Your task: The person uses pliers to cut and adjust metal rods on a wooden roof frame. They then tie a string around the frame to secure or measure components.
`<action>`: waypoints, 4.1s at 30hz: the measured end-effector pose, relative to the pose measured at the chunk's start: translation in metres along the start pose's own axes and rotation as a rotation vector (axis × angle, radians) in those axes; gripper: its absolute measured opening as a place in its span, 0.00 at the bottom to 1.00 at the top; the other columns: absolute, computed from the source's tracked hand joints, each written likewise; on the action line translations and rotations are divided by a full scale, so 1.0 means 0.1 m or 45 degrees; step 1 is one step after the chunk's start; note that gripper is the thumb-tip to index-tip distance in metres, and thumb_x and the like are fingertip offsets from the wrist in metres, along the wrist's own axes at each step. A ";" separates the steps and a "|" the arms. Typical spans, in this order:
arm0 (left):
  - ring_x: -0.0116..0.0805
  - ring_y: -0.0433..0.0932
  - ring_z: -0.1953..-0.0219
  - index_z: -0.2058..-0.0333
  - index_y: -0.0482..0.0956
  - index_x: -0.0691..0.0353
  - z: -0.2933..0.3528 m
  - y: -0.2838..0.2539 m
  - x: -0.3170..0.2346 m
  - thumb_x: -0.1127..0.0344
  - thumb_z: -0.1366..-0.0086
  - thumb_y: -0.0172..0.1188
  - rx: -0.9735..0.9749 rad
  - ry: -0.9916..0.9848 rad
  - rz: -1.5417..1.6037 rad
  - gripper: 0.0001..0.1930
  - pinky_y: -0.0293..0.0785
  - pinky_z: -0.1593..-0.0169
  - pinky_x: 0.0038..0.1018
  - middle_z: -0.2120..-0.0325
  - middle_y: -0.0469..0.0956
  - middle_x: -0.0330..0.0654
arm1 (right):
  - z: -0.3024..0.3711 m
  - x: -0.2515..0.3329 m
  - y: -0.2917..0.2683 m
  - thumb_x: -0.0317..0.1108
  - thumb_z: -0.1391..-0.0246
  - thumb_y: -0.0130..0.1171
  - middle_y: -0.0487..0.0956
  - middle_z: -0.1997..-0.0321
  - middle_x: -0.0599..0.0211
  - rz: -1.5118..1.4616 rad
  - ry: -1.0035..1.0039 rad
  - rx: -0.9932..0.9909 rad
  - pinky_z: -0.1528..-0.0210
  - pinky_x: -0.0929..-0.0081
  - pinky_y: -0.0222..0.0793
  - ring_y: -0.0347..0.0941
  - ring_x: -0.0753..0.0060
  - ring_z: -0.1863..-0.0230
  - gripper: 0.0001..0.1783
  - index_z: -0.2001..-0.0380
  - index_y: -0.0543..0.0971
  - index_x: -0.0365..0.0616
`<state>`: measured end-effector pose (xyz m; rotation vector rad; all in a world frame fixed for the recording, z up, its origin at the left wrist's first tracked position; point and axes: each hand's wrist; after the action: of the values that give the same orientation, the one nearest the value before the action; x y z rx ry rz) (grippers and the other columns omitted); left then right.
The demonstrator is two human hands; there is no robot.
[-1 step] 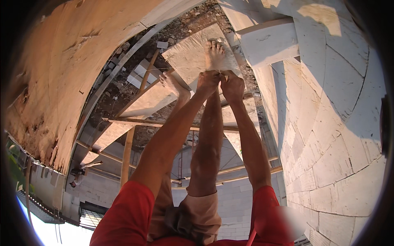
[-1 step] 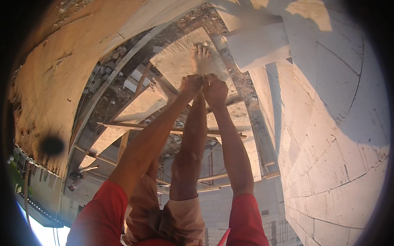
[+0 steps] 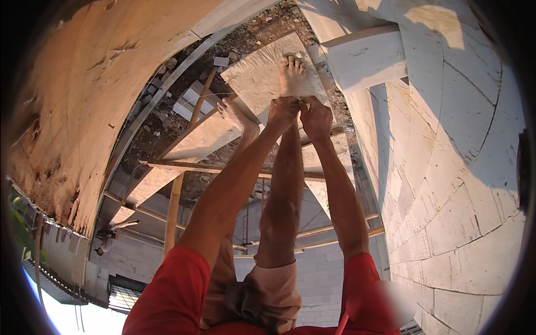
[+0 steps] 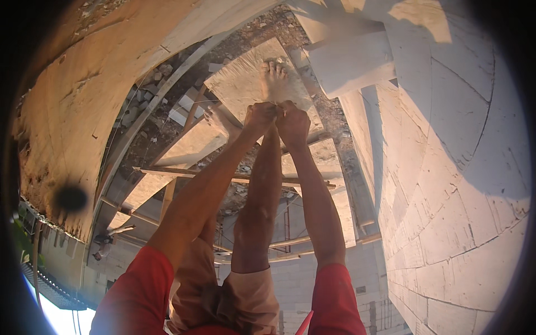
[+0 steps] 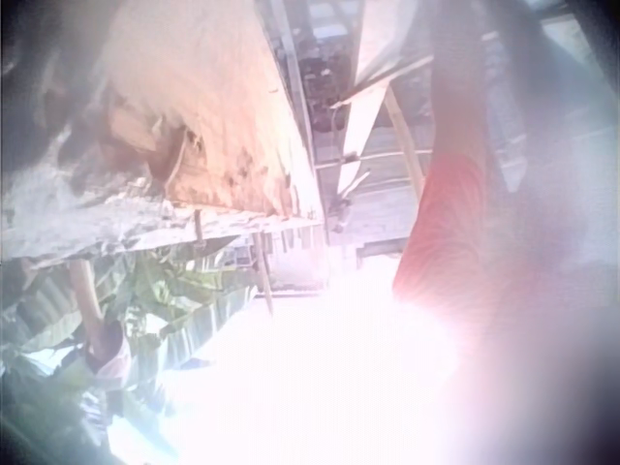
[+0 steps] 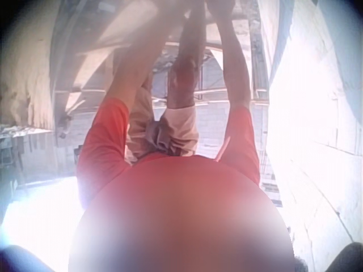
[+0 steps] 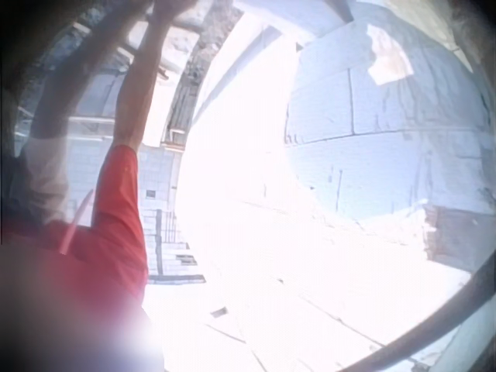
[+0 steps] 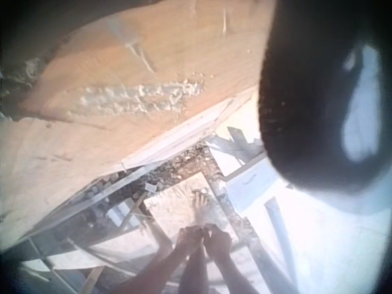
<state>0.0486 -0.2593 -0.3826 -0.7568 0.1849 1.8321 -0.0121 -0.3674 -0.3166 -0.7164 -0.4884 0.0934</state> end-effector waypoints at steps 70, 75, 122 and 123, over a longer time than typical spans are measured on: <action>0.38 0.80 0.47 0.50 0.84 0.66 3.93 -2.70 -2.23 0.62 0.28 0.61 -0.138 0.269 1.078 0.15 0.75 0.45 0.33 0.55 0.84 0.46 | 1.97 2.84 -4.21 0.29 0.39 0.68 0.88 0.67 0.62 -0.486 -0.535 0.223 0.63 0.76 0.76 0.83 0.77 0.67 0.06 0.63 0.88 0.39; 0.37 0.80 0.48 0.52 0.85 0.65 4.57 -2.87 -3.00 0.66 0.31 0.63 -0.074 0.092 0.751 0.13 0.76 0.47 0.31 0.54 0.83 0.46 | 1.83 3.06 -4.83 0.30 0.41 0.70 0.88 0.70 0.63 -0.370 -0.663 0.154 0.64 0.77 0.76 0.83 0.78 0.69 0.06 0.66 0.89 0.38; 0.45 0.80 0.67 0.62 0.82 0.68 1.38 -2.67 -5.30 0.60 0.29 0.56 -0.724 2.301 0.552 0.15 0.76 0.61 0.37 0.70 0.80 0.51 | -0.05 3.27 -5.15 0.34 0.30 0.54 0.80 0.73 0.65 -0.259 -1.671 -0.944 0.69 0.80 0.67 0.73 0.78 0.73 0.16 0.66 0.83 0.33; 0.45 0.79 0.68 0.63 0.82 0.68 1.44 -2.72 -5.27 0.60 0.30 0.56 -0.717 2.244 0.534 0.14 0.75 0.62 0.37 0.71 0.80 0.51 | -0.14 3.30 -5.18 0.37 0.26 0.49 0.78 0.72 0.66 -0.191 -1.757 -1.122 0.67 0.79 0.68 0.73 0.76 0.70 0.20 0.68 0.81 0.33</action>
<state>0.3398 -0.5008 0.0967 -2.7098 1.0011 0.9968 0.2437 -0.6852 0.1425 -1.4288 -1.9780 0.2360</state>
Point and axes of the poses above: each hand's wrist, its own z-axis away from the middle knuckle, its own y-axis out of the palm, x = y × z
